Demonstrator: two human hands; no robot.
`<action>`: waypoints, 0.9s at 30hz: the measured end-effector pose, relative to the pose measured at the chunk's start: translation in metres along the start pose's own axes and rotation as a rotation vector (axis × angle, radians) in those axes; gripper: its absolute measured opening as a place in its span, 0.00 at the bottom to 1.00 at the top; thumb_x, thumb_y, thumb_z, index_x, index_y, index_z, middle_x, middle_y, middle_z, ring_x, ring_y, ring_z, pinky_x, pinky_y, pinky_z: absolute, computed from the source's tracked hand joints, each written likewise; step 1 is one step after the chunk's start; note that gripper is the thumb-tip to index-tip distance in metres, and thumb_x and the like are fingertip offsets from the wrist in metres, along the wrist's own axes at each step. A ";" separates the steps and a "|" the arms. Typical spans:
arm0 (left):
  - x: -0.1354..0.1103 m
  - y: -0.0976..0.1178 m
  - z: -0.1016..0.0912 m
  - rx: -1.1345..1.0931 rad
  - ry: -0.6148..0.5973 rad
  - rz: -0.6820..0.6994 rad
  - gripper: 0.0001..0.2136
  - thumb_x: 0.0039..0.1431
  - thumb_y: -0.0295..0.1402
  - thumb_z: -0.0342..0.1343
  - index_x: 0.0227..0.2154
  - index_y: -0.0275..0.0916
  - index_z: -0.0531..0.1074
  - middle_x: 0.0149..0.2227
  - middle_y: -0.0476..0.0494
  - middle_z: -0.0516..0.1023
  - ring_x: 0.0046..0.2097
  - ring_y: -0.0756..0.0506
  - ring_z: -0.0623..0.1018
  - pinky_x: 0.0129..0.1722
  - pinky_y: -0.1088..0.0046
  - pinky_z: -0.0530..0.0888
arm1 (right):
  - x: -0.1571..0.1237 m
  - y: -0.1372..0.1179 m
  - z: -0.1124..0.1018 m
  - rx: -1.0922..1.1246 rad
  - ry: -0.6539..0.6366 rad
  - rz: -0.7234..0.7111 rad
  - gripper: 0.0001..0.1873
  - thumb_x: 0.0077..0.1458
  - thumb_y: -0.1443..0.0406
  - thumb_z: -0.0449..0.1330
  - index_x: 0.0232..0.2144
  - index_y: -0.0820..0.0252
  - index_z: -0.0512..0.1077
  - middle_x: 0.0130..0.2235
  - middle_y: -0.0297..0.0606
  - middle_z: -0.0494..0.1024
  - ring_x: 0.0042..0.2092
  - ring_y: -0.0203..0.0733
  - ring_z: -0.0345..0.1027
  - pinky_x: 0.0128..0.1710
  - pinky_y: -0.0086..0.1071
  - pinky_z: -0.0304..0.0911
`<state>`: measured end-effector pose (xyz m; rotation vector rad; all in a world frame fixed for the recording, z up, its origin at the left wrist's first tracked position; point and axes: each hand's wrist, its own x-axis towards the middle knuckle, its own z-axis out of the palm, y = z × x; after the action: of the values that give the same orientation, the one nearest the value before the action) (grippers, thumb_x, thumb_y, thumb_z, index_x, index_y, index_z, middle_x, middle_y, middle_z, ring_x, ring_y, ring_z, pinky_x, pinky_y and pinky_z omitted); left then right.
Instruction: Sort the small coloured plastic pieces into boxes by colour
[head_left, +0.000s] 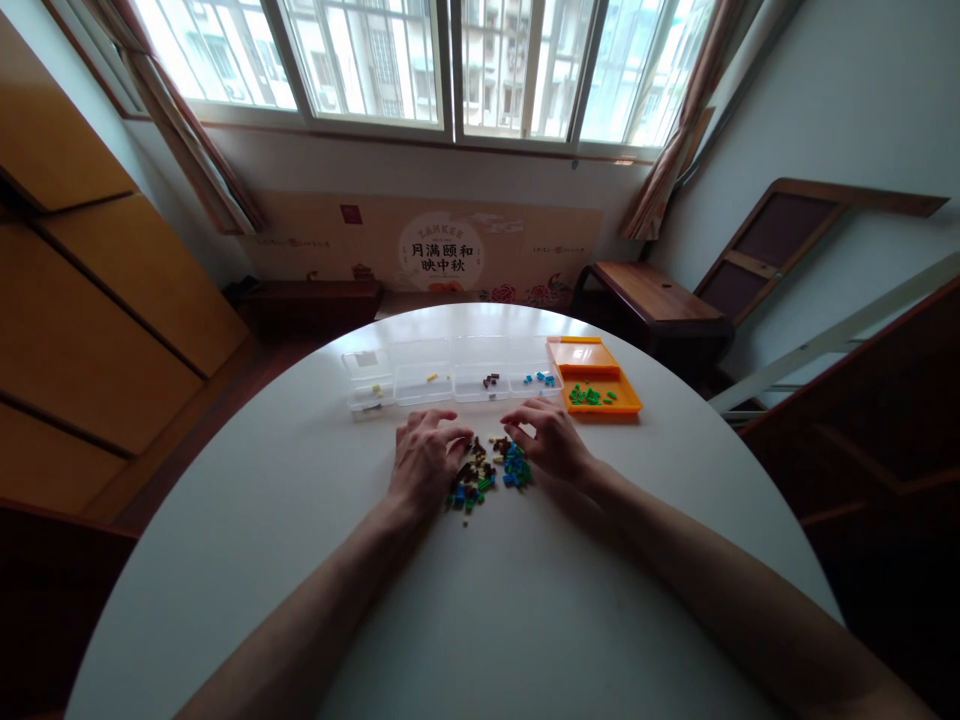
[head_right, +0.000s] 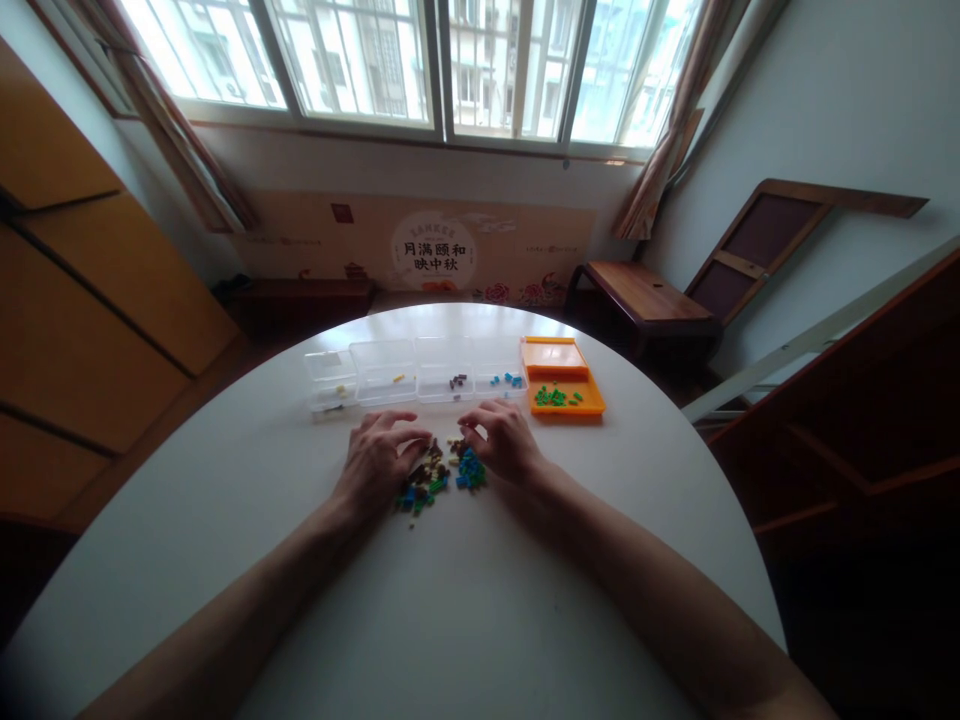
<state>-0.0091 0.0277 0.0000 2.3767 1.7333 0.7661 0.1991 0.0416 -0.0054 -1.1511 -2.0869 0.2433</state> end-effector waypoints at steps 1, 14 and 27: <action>0.000 0.000 0.000 -0.004 0.001 0.001 0.07 0.57 0.33 0.57 0.32 0.48 0.80 0.48 0.46 0.76 0.53 0.37 0.68 0.49 0.57 0.64 | -0.001 0.000 0.000 0.009 0.005 0.005 0.05 0.55 0.70 0.61 0.33 0.59 0.77 0.34 0.37 0.79 0.38 0.42 0.69 0.42 0.35 0.61; 0.000 0.000 -0.001 -0.089 0.098 0.085 0.05 0.60 0.31 0.54 0.32 0.42 0.75 0.43 0.45 0.77 0.50 0.40 0.69 0.48 0.61 0.63 | 0.003 -0.013 0.004 0.112 -0.071 0.053 0.06 0.54 0.69 0.62 0.35 0.59 0.78 0.34 0.36 0.79 0.37 0.40 0.70 0.41 0.33 0.62; -0.003 0.001 -0.005 -0.107 0.130 0.080 0.08 0.62 0.36 0.51 0.33 0.42 0.74 0.42 0.44 0.77 0.50 0.41 0.70 0.51 0.62 0.63 | 0.018 -0.026 0.016 0.135 -0.099 0.049 0.04 0.53 0.68 0.62 0.31 0.59 0.78 0.31 0.35 0.78 0.34 0.38 0.70 0.37 0.29 0.61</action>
<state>-0.0115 0.0238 0.0039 2.3864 1.6050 1.0185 0.1649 0.0434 0.0045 -1.1297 -2.0942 0.4652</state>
